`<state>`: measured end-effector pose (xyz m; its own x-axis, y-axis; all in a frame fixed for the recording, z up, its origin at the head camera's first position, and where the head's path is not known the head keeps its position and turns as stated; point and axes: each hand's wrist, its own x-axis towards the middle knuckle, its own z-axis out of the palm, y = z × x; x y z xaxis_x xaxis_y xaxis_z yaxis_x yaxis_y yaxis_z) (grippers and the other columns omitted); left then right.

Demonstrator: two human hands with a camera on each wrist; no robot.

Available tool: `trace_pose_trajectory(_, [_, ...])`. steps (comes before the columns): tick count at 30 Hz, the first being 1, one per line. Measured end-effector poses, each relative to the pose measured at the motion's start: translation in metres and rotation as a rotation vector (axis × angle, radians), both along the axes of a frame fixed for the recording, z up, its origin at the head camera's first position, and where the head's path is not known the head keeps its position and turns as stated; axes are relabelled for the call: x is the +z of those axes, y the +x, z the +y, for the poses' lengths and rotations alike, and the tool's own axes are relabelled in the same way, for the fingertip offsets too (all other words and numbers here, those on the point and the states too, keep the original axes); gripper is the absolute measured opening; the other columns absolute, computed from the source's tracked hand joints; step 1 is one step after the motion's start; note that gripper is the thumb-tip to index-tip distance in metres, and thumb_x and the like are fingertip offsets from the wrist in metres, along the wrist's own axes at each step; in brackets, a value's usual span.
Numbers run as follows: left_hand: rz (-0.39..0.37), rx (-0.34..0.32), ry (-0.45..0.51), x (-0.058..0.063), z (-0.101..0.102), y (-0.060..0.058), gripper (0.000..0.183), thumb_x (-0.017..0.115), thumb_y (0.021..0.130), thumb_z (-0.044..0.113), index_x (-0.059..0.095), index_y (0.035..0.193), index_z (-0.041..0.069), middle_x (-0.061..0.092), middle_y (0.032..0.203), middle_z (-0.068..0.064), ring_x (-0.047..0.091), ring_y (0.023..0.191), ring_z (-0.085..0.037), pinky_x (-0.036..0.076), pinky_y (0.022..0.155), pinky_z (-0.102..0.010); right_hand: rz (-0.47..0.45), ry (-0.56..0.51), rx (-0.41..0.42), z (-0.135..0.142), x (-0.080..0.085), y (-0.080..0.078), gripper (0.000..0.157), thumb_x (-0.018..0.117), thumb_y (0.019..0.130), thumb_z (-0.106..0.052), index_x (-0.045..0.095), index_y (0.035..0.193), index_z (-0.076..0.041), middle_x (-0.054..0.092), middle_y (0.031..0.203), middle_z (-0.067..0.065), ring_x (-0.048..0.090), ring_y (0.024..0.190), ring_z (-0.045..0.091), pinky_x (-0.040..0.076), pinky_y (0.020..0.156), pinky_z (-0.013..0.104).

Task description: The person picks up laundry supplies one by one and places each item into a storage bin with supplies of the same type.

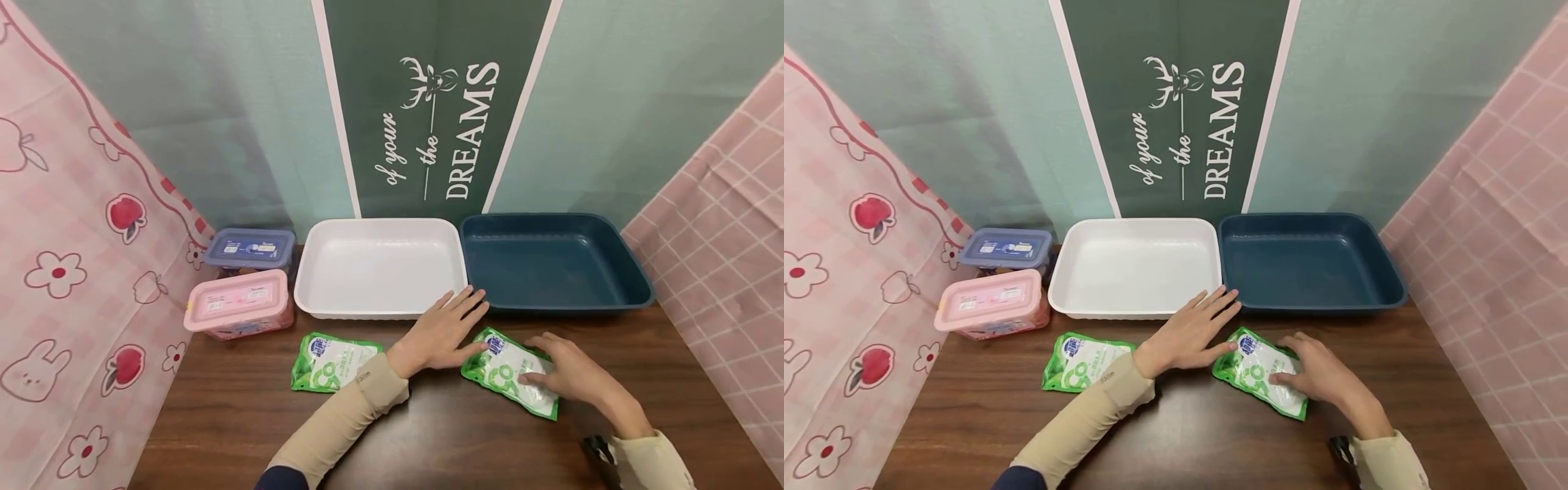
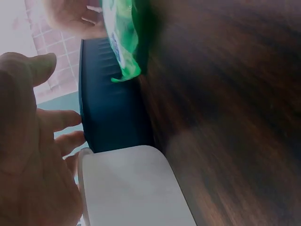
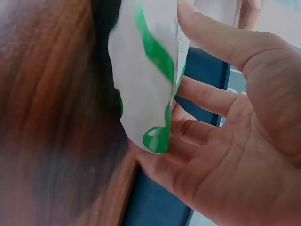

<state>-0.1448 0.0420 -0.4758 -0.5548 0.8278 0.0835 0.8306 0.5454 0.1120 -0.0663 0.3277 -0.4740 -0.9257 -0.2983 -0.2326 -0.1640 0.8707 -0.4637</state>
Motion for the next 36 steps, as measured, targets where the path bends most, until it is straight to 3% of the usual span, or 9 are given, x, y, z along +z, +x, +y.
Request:
trace_pose_trajectory(6, [0.015, -0.036, -0.003, -0.004, 0.007, -0.003, 0.073, 0.036, 0.114, 0.056, 0.027, 0.170, 0.010, 0.021, 0.179, -0.011, 0.013, 0.168, -0.026, 0.013, 0.137, -0.040, -0.072, -0.034, -0.047, 0.006, 0.001, 0.008, 0.080, 0.089, 0.086, -0.047, 0.063, 0.135, 0.010, 0.068, 0.131, 0.028, 0.069, 0.114, 0.042, 0.060, 0.087, 0.054])
trace_pose_trajectory(9, [0.029, -0.062, -0.016, -0.006, 0.011, -0.004, 0.074, 0.035, 0.114, 0.056, 0.026, 0.170, 0.009, 0.022, 0.179, -0.011, 0.013, 0.168, -0.025, 0.010, 0.137, -0.038, -0.078, -0.058, -0.041, 0.007, 0.000, 0.011, 0.072, 0.087, 0.086, -0.048, 0.066, 0.130, 0.006, 0.073, 0.118, 0.017, 0.071, 0.101, 0.026, 0.059, 0.079, 0.040])
trace_pose_trajectory(12, [0.043, -0.075, -0.026, -0.008, 0.013, -0.004, 0.073, 0.035, 0.114, 0.055, 0.025, 0.170, 0.009, 0.022, 0.178, -0.011, 0.014, 0.167, -0.025, 0.009, 0.137, -0.036, -0.070, -0.086, -0.033, 0.008, -0.003, 0.014, 0.061, 0.087, 0.087, -0.048, 0.067, 0.123, -0.002, 0.072, 0.103, 0.002, 0.062, 0.085, 0.007, 0.052, 0.070, 0.028])
trace_pose_trajectory(15, [0.047, -0.073, -0.031, -0.009, 0.013, -0.004, 0.073, 0.035, 0.114, 0.055, 0.025, 0.170, 0.009, 0.023, 0.178, -0.011, 0.016, 0.167, -0.025, 0.008, 0.137, -0.035, -0.061, -0.126, -0.037, 0.009, -0.005, 0.017, 0.054, 0.087, 0.088, -0.045, 0.065, 0.118, -0.005, 0.067, 0.093, -0.003, 0.055, 0.075, 0.001, 0.047, 0.065, 0.024])
trace_pose_trajectory(27, [0.146, -0.057, -0.030, -0.015, 0.017, -0.002, 0.073, 0.036, 0.114, 0.055, 0.026, 0.170, 0.009, 0.028, 0.177, -0.008, 0.019, 0.166, -0.024, 0.011, 0.137, -0.036, -0.029, -0.345, -0.052, 0.023, -0.008, 0.023, 0.033, 0.081, 0.096, -0.021, 0.062, 0.117, -0.003, 0.063, 0.089, 0.002, 0.059, 0.070, 0.002, 0.049, 0.062, 0.024])
trace_pose_trajectory(36, [0.169, -0.057, -0.038, -0.017, 0.016, -0.003, 0.070, 0.033, 0.115, 0.052, 0.024, 0.170, 0.009, 0.026, 0.177, -0.009, 0.017, 0.167, -0.024, 0.008, 0.137, -0.036, -0.038, -0.437, -0.155, 0.033, -0.006, 0.030, 0.043, 0.075, 0.101, -0.016, 0.059, 0.135, 0.004, 0.069, 0.100, 0.008, 0.066, 0.069, 0.009, 0.055, 0.061, 0.028])
